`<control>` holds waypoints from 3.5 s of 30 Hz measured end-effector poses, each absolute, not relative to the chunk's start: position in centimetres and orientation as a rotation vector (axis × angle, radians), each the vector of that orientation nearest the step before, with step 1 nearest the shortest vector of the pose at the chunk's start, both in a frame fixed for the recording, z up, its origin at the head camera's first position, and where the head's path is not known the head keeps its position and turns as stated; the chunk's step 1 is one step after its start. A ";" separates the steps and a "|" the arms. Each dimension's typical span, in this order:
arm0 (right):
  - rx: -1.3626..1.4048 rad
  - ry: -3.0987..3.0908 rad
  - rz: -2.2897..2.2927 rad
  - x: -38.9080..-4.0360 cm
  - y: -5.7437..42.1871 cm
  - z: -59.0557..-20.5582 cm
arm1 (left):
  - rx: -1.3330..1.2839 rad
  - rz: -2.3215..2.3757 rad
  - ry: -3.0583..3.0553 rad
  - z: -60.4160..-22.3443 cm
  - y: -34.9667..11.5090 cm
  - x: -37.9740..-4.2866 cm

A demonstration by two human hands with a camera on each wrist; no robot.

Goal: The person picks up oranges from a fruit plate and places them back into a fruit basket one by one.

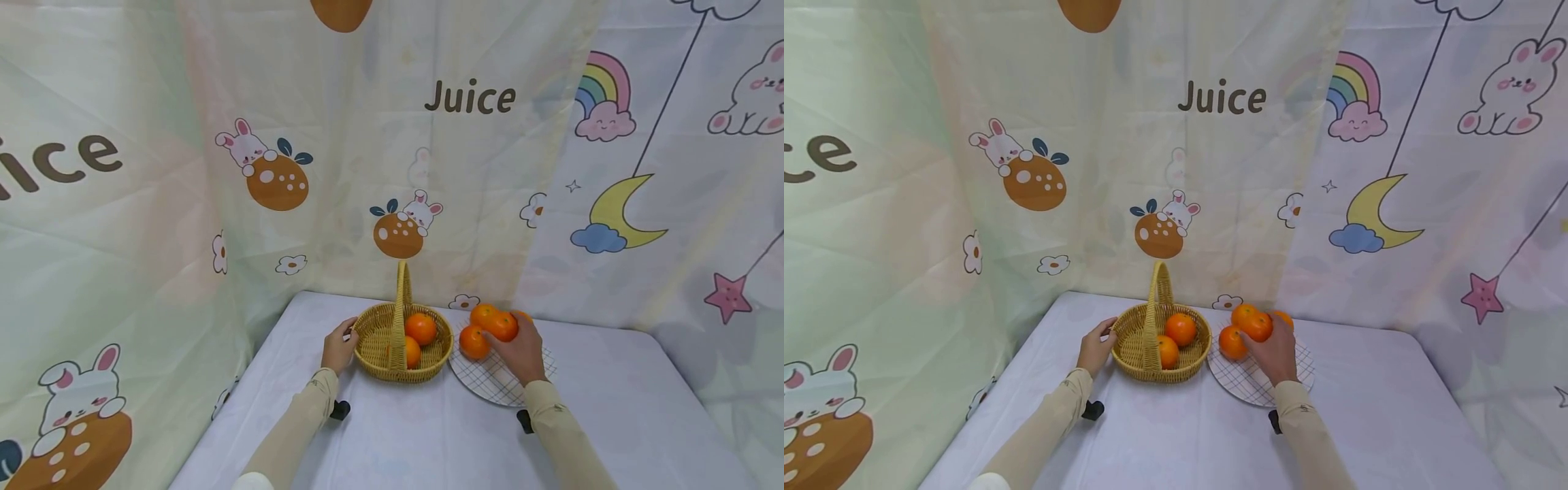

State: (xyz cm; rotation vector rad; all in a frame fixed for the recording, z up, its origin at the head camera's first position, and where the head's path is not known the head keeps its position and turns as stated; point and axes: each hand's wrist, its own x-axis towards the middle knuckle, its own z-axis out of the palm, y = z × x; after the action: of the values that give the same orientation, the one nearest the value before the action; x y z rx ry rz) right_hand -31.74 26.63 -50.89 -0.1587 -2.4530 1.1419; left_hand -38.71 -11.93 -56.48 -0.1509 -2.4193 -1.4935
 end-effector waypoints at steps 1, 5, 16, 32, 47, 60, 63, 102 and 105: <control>-0.145 -2.453 1.155 -31.7 26.3 -50.6 | -0.150 -1.498 -2.418 -56.5 -11.9 -38.7; -0.055 -2.467 1.182 -31.7 25.0 -49.7 | -0.141 -1.516 -2.413 -56.5 -11.9 -38.7; 0.128 -2.510 1.194 -32.0 20.9 -48.9 | -0.133 -1.537 -2.412 -56.0 -11.9 -38.4; 0.191 -2.578 1.152 -32.4 16.9 -49.9 | -0.127 -1.538 -2.420 -56.3 -11.9 -38.6; 0.149 -2.682 1.152 -32.3 15.5 -50.4 | -0.120 -1.527 -2.418 -56.6 -11.9 -38.9; 0.180 -2.731 1.040 -33.0 15.5 -51.1 | -0.127 -1.512 -2.408 -56.9 -11.8 -39.2; 0.196 -2.744 1.029 -33.0 15.4 -51.2 | -0.124 -1.507 -2.414 -56.9 -11.8 -39.1; 0.269 -2.844 0.850 -33.3 14.8 -52.2 | -0.158 -1.530 -2.400 -56.5 -11.8 -38.8; 0.278 -2.836 0.864 -33.3 14.8 -52.3 | -0.151 -1.536 -2.399 -56.5 -11.9 -38.8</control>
State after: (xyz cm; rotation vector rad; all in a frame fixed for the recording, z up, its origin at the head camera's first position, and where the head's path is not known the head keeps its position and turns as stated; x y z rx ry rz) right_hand -33.26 14.82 -52.26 0.2783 -2.8359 0.8638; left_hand -38.83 -11.88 -56.49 -0.1507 -2.3992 -1.5361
